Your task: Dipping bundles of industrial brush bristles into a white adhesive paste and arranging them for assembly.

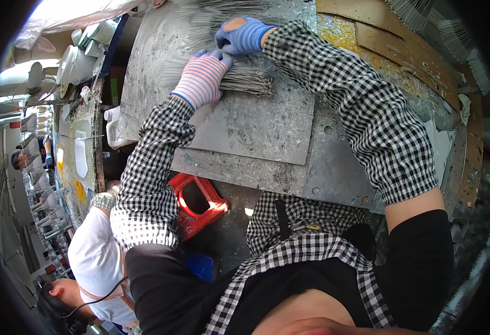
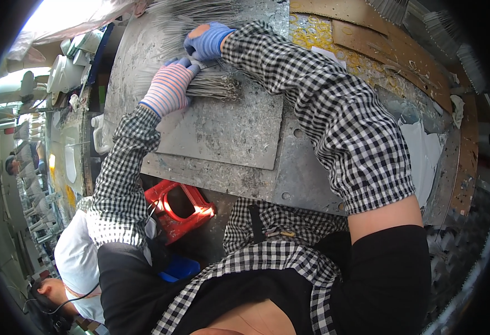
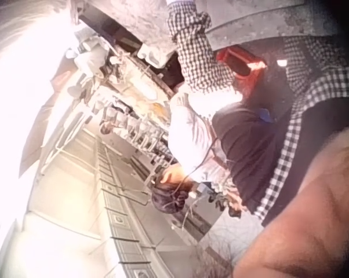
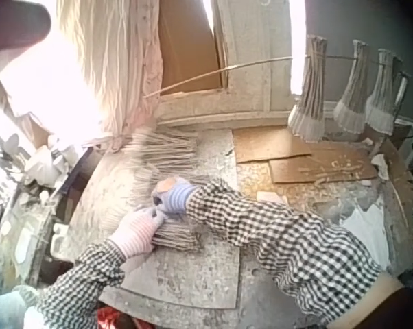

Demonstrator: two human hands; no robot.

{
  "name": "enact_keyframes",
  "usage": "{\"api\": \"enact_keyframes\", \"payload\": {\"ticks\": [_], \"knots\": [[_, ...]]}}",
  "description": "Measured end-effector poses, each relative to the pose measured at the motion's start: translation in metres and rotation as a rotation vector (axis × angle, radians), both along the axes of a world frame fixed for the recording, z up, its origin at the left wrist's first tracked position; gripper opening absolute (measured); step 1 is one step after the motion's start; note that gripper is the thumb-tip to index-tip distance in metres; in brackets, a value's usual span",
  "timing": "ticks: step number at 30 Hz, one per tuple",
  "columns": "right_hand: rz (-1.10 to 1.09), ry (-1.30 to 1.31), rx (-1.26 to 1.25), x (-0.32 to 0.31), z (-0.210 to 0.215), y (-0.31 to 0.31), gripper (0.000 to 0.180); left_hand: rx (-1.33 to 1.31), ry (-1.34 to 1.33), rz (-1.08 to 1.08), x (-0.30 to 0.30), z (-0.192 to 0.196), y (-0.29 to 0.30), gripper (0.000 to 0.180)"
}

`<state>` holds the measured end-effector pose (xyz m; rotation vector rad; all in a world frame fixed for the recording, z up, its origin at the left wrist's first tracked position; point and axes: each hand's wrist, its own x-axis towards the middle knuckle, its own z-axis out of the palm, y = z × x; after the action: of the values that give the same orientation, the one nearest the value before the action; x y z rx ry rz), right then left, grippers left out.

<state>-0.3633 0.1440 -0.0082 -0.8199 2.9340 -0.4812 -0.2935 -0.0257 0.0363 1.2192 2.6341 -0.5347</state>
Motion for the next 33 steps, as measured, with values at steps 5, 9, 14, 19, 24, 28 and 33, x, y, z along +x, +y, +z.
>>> {"api": "enact_keyframes", "payload": {"ticks": [5,9,14,19,24,28,33], "knots": [[-0.078,0.21,0.104,-0.015,-0.023,0.016,0.023,0.0,0.03,0.155,0.05,-0.023,-0.011,0.051],[-0.173,0.132,0.153,-0.013,-0.018,0.036,0.026,0.078,0.04,0.167,0.088,-0.024,-0.023,0.04],[-0.112,0.168,-0.334,0.047,0.013,0.046,0.036,0.247,0.041,0.164,0.099,-0.011,-0.053,0.038],[-0.126,-0.357,-1.578,0.172,0.062,0.1,0.061,0.839,-0.166,0.37,0.105,0.047,-0.013,0.04],[-0.086,0.475,-1.292,0.259,0.177,0.023,0.064,1.126,-0.157,0.009,0.174,0.066,0.061,0.041],[0.121,0.25,-1.207,0.306,0.162,0.064,0.039,1.026,-0.303,-0.358,0.181,0.037,0.092,0.05],[-0.163,0.097,-0.827,0.341,0.124,0.098,0.05,1.219,-0.533,-0.518,0.185,-0.023,0.132,0.044]]}}
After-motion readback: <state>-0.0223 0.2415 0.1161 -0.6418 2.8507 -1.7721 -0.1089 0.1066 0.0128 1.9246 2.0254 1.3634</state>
